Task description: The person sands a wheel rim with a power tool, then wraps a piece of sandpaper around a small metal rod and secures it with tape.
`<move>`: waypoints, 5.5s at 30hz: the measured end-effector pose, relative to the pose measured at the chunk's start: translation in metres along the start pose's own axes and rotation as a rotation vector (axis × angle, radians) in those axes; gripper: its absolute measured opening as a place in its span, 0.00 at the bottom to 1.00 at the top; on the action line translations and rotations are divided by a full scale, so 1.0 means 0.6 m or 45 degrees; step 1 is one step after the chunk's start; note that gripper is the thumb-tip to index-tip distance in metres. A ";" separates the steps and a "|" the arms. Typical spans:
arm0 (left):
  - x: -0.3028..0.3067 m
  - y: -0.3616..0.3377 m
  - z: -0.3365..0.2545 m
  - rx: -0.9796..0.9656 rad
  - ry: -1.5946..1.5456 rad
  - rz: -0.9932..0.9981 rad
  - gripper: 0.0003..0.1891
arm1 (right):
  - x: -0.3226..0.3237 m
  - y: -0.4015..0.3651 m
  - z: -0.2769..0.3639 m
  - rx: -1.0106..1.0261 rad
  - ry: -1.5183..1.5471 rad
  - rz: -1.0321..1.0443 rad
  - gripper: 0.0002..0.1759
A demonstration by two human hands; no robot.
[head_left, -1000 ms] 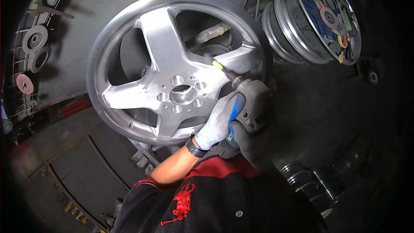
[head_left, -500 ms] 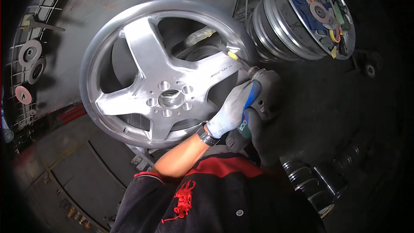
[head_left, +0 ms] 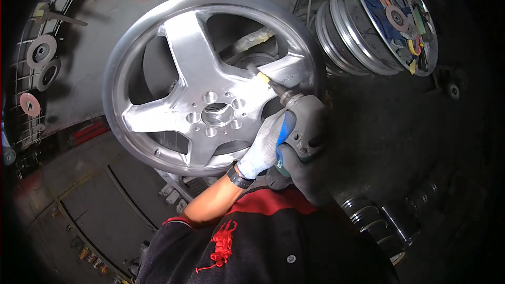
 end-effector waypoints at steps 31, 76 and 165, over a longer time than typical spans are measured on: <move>-0.029 -0.015 0.044 0.352 -0.255 -0.079 0.20 | 0.041 -0.019 0.041 0.530 -0.466 -0.322 0.42; -0.028 0.030 -0.013 1.066 -0.019 -0.197 0.21 | -0.069 -0.013 -0.157 0.472 0.120 -0.414 0.23; -0.072 0.089 0.018 0.038 -0.114 0.131 0.13 | 0.061 -0.023 -0.064 0.361 -0.596 -0.330 0.30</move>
Point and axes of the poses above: each hand's wrist, its own y-axis towards the middle knuckle, its own x-axis out of the back of the hand, z = x × y, the point moved 4 cm from there along y, towards the middle knuckle, and after that the axes turned 14 degrees about -y, right-handed, at the moved point
